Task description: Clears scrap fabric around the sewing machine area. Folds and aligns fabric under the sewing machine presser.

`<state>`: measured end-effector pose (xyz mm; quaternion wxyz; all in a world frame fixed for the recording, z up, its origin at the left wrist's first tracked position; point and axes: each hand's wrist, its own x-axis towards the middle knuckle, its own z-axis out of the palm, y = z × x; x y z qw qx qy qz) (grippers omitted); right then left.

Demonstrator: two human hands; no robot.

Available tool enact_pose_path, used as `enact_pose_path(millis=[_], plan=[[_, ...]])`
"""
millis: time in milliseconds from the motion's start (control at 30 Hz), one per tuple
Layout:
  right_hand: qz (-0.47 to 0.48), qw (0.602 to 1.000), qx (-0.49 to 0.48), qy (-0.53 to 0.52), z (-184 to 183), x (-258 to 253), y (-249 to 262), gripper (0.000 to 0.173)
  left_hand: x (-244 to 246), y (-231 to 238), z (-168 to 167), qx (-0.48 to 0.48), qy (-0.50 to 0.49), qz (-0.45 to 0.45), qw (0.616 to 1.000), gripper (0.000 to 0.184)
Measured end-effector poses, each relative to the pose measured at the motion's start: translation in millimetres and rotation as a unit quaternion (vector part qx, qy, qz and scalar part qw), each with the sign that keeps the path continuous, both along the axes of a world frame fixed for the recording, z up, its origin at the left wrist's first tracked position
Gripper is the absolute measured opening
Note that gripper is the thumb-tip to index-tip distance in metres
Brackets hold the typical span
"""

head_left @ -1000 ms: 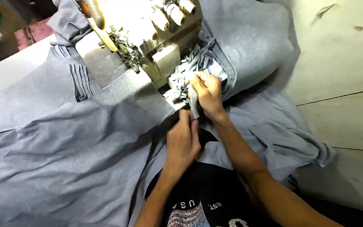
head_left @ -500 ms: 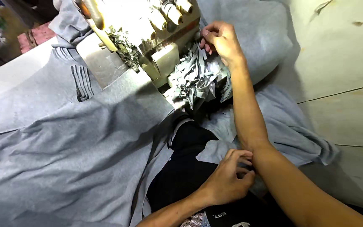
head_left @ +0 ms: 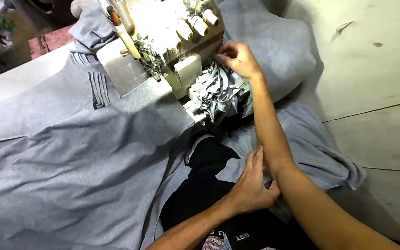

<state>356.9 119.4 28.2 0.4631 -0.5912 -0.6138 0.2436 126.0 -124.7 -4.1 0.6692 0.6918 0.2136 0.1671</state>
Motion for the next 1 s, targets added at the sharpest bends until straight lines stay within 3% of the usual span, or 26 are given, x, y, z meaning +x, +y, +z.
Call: enact_pose_path(millis=[167, 267, 367, 467, 633, 1000], plan=[[-0.018, 0.999, 0.041, -0.002, -1, 2, -1, 0.023, -14, 4, 6, 0.028, -0.059, -0.096, 0.993, 0.057], [0.046, 0.995, 0.045, -0.070, 15, 0, -16, 0.027, -25, 24, -7, -0.048, -0.102, -0.103, 0.988, 0.028], [0.174, 0.962, -0.047, -0.202, 25, -23, -37, 0.040, -47, 46, -45, -0.049, -0.074, -0.069, 0.994, 0.026], [0.146, 0.943, -0.032, -0.298, 12, -34, -42, 0.023, -68, 64, -86, -0.052, -0.018, -0.068, 0.996, 0.026], [0.019, 0.982, 0.058, -0.177, 43, -16, -41, 0.020, -76, 72, -104, -0.141, -0.056, -0.052, 0.987, 0.020], [0.035, 0.997, 0.067, -0.034, 96, 0, -21, 0.017, -73, 74, -105, -0.124, -0.047, -0.052, 0.990, 0.022]])
